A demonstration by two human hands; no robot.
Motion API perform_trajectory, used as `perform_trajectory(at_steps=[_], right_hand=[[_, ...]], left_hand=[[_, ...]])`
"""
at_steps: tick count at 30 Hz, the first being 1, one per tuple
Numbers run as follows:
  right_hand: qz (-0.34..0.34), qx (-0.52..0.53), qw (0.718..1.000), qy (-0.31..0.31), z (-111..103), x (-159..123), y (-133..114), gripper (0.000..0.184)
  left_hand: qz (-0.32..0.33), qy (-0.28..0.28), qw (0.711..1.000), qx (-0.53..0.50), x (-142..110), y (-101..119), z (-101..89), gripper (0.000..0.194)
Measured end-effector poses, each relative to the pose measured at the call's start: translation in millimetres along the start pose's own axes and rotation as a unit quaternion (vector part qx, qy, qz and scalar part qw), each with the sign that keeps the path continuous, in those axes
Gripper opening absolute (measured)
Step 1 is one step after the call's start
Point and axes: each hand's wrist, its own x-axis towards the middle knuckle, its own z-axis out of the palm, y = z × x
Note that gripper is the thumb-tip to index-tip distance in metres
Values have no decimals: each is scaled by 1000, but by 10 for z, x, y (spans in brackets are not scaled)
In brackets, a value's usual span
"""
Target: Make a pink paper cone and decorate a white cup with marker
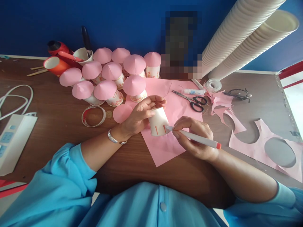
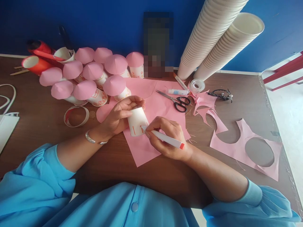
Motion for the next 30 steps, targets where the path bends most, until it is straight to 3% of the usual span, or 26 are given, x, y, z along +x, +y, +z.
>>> perform_trajectory(at_steps=[26,30], right_hand=[[5,5,1000,1,-4,-9,-17,11],[5,39,999,31,-1,-55,19,10]], left_hand=[[5,-12,1000,-6,-4,-11,-31,45],[9,-14,1000,-3,-6,-18,-49,48]])
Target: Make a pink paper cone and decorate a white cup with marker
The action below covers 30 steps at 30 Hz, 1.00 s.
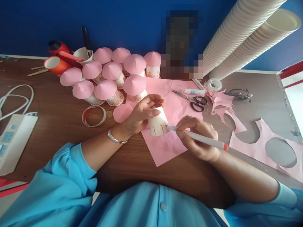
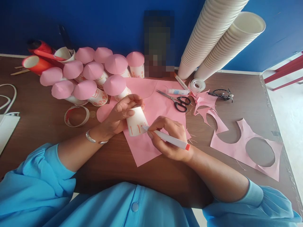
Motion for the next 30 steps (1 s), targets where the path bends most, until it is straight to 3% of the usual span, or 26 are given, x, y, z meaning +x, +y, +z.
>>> perform_trajectory(at_steps=[6,20,26,30], right_hand=[[11,26,999,37,-6,-45,59,12],[-6,39,999,21,-1,-60,99,17],[-22,47,997,56,26,-47,136,15],[6,39,994,98,84,-59,175,21]], left_hand=[[8,-11,1000,16,0,-19,-36,45],[46,-30,998,9,8,-29,-69,41],[26,-15,998,-62,17,30,-9,39],[-17,-22,991,-133,-6,113,31,38]])
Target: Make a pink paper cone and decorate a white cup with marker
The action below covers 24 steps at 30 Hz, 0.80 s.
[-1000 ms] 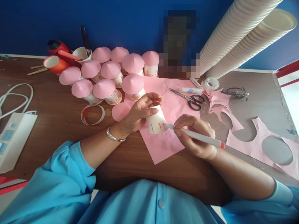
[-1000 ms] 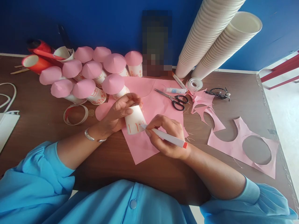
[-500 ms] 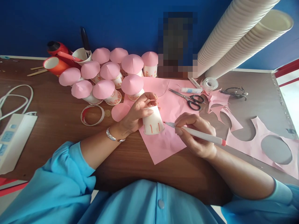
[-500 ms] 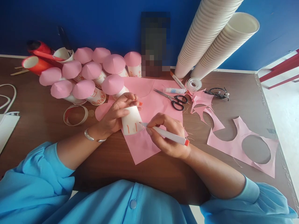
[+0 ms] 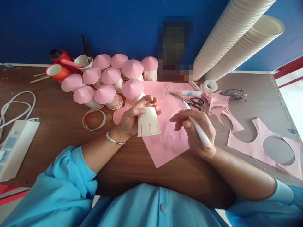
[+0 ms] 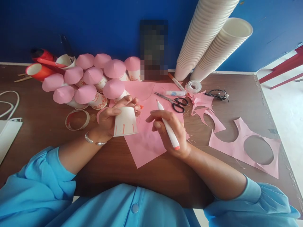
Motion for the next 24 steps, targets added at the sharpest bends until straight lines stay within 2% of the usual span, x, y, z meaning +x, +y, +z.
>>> perform_trajectory(at_steps=[2,6,9,13,18,21,24], right_hand=[[4,5,1000,-22,17,-7,14,28],[-60,-12,992,-114,41,2,19,68],[-93,-55,983,-151,78,10,-1,81],[-105,-97,975,-168,121,7,-34,75],[-140,-146,970,-131,89,15,-24,64],[-170,-215,956,-102,53,43,7,67],[-177,-233,951,-98,18,73,26,76]], left_hand=[[-17,-3,1000,-13,-19,30,22,38],[-21,-2,1000,8,-42,46,44,41],[-12,-20,1000,19,-36,13,47,44],[-20,-64,997,31,-24,-45,32,48],[-26,-105,988,109,-31,-36,4,62],[-48,-100,977,180,-38,-10,-5,65],[-64,-70,976,196,-34,-5,-22,51]])
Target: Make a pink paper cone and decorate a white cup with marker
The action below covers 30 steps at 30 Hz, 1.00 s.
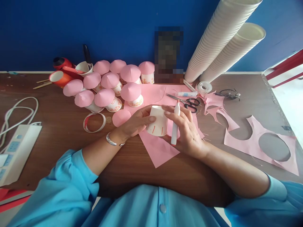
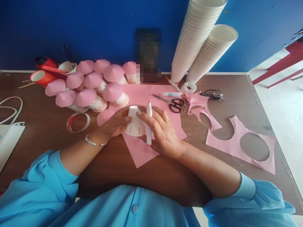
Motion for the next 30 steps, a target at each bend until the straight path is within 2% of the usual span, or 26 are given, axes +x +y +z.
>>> perform_trajectory(at_steps=[3,6,8,11,16,22,30], right_hand=[[-13,37,999,35,-59,12,12,75],[-19,70,994,87,-142,23,-11,54],[-5,89,993,74,-188,34,-45,44],[10,107,994,22,-212,51,-109,34],[49,137,989,38,-153,42,-155,29],[24,121,991,42,-121,25,-128,23],[36,110,993,23,-133,34,-133,19]], left_hand=[[0,39,999,-34,19,-19,-33,47],[10,42,997,-60,46,-39,-70,50],[21,33,997,-66,60,-49,-85,47],[30,26,996,-75,69,-57,-88,40],[29,17,996,-83,72,-66,-86,40],[31,20,996,-81,68,-64,-84,43],[29,32,996,-78,67,-55,-73,43]])
